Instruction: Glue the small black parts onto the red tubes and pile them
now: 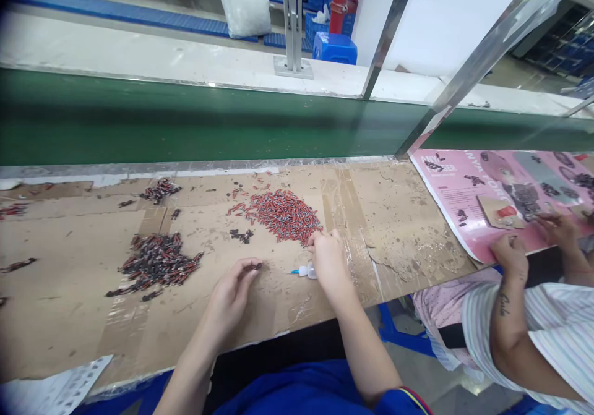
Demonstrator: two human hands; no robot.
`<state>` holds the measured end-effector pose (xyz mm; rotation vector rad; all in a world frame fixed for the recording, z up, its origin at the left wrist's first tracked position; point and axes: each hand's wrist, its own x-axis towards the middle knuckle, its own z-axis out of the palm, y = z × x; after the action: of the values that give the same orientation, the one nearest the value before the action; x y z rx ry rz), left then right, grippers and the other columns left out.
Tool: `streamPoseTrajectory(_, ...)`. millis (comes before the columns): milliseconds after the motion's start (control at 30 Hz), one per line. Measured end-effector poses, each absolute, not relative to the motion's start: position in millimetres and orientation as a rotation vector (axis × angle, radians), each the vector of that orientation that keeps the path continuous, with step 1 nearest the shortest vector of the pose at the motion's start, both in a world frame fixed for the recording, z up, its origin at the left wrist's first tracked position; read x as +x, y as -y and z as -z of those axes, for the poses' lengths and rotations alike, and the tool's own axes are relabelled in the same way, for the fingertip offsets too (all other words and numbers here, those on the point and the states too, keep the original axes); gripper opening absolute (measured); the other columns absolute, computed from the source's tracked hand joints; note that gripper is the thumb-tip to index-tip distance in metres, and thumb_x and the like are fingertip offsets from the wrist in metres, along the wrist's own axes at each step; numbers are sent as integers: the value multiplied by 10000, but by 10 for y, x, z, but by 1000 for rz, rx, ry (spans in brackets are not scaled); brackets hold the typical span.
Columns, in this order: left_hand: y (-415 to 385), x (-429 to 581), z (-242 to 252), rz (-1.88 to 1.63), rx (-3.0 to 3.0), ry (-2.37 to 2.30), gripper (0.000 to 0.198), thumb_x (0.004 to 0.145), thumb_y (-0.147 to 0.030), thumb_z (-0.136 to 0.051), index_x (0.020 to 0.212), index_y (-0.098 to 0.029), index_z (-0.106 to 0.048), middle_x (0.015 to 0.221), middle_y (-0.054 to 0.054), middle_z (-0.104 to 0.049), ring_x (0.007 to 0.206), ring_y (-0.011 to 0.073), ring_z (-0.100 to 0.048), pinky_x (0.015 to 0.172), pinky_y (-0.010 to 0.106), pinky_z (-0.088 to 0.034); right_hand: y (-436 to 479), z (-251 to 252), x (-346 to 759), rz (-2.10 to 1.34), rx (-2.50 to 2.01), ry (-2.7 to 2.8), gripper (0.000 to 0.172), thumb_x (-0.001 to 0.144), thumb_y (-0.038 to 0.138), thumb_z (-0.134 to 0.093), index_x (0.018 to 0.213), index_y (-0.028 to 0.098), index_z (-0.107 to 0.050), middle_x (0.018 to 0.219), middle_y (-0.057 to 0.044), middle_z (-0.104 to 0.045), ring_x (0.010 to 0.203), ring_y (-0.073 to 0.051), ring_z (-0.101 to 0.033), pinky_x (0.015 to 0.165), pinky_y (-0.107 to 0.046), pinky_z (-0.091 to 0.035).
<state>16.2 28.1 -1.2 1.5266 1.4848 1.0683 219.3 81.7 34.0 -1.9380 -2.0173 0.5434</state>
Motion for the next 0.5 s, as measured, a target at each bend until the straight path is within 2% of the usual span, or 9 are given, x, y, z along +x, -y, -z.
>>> streamPoseTrajectory(133,-264,178,-10,-1055,1370,-1464,239,848,-382,-477,913,-205,-625,855,67,-736,865,214,-722,813,356,-577,-750,-368,2231,-472,-1913,2054,235,769,-42,-593,833,172,-665,843,-78,-691,835,-230,-572,761,-331,-437)
streamPoseTrajectory(233,-252,221,-71,-1086,1272,-1463,269,806,-417,-554,927,-196,-651,891,82,-754,873,228,-734,812,354,-586,-654,-475,2248,-491,-1775,1957,221,835,34,-556,910,186,-698,902,-90,-693,866,-234,-600,771,-352,-465)
streamPoseTrajectory(300,-242,260,-129,-1115,1239,-1461,271,785,-419,-594,905,-191,-676,895,90,-762,875,234,-737,824,352,-589,-577,-537,2204,-665,-1624,1815,161,861,128,-581,911,200,-716,876,-70,-707,809,-209,-629,721,-330,-491)
streamPoseTrajectory(400,-225,315,-216,-1158,1216,-1461,245,765,-407,-631,846,-190,-713,871,86,-771,854,232,-740,826,346,-596,-468,-566,2059,-1007,-1454,1552,115,827,239,-651,868,189,-745,777,-48,-735,672,-175,-652,616,-290,-509)
streamPoseTrajectory(500,-210,343,-282,-1173,1206,-1466,230,751,-398,-652,826,-199,-740,867,71,-777,830,229,-743,814,345,-605,-407,-554,1908,-1129,-1385,1383,148,808,284,-665,850,189,-771,793,-58,-763,677,-181,-681,632,-298,-536)
